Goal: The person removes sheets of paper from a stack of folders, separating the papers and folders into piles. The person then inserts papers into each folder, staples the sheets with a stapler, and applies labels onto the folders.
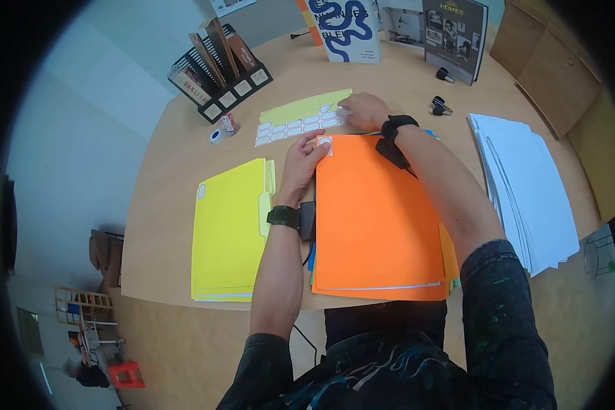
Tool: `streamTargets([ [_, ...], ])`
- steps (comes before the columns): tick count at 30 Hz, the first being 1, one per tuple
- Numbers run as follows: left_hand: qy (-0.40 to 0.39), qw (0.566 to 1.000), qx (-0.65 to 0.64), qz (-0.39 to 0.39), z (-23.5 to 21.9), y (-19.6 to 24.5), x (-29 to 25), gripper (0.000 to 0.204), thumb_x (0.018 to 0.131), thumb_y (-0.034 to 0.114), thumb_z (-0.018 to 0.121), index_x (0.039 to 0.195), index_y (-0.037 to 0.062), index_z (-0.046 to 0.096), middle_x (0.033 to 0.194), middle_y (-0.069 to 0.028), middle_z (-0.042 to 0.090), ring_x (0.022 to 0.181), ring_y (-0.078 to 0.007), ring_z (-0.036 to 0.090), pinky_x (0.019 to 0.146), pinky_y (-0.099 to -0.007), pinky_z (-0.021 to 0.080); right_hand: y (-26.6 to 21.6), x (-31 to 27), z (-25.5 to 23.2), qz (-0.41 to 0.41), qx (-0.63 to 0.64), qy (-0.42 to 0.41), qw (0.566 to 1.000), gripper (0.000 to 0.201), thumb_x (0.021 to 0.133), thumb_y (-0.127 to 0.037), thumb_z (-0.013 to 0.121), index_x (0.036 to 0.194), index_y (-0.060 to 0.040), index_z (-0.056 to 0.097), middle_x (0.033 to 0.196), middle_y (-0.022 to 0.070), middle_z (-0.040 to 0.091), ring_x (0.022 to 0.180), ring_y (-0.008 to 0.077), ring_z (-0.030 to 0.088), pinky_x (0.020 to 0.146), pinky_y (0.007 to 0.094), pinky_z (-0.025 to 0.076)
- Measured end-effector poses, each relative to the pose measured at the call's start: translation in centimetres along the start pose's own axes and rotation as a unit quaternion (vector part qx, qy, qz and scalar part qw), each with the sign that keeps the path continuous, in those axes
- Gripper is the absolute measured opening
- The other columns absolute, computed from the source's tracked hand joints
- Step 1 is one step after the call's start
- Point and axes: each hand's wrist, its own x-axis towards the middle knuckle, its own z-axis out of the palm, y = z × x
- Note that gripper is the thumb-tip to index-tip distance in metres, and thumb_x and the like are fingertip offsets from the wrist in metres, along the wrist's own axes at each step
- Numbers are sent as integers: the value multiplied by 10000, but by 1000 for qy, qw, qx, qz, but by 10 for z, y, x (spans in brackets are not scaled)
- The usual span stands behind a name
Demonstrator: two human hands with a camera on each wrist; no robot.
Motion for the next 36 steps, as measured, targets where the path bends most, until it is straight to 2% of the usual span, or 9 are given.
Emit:
streamTargets([
  [5,11,1000,5,-7,2,0,0,459,946,136,685,1344,-10,510,857,-18,697,774,-61,636,728,-201,488,-33,-25,-27,14,102,-6,995,471,840,-296,718,1229,-31,682,1104,214,716,1015,315,686,898,394,523],
  [7,17,1000,-6,8,3,-1,1,470,948,142,685,1351,-14,500,868,-23,698,776,-63,639,725,-202,490,-44,-39,-21,-59,197,39,978,443,849,-287,748,1166,17,693,939,137,745,856,253,688,829,343,523],
  [11,-1,999,-42,-19,1,5,3,488,948,151,690,1356,-27,491,896,-33,697,796,-73,650,725,-212,503,-56,-53,-14,-56,142,38,988,402,870,-313,737,1083,28,721,832,99,738,765,224,669,778,347,520],
  [14,-7,999,36,40,14,6,-7,471,938,174,711,1323,-28,529,949,-46,705,822,-82,651,734,-221,513,-54,-49,-17,22,222,24,975,372,895,-325,706,999,31,736,828,122,736,764,244,673,754,368,520],
  [18,-63,998,16,-3,12,10,-5,423,931,146,715,1289,-22,566,1021,-69,720,893,-88,672,790,-226,531,-44,-70,-31,18,156,151,976,360,879,-330,689,979,11,744,913,148,744,842,308,701,781,392,537],
  [23,-3,997,-77,2,8,11,-3,378,938,140,703,1254,-27,579,1067,-97,717,923,-116,687,808,-236,549,-1,-129,-51,48,-18,288,956,430,919,-343,656,1136,26,693,1114,178,719,975,297,694,871,375,519],
  [25,13,994,-108,14,5,7,1,355,944,136,694,1238,-28,580,1075,-103,712,928,-127,691,804,-244,558,17,-145,-48,178,195,267,927,500,943,-330,657,1273,43,606,1171,175,694,1037,233,676,907,339,500],
  [28,48,988,-142,27,4,4,3,317,952,129,679,1209,-28,580,1088,-111,701,929,-145,696,799,-260,574,1,-170,-62,109,423,137,889,526,939,-281,687,1323,53,552,1063,118,712,978,149,668,879,288,498],
  [36,69,994,-34,80,12,18,-3,388,953,124,674,1267,-58,536,1093,-129,712,926,-146,700,797,-259,571,24,-165,-40,156,436,158,872,387,961,-270,681,1205,27,636,887,-33,678,784,41,601,721,211,480],
])
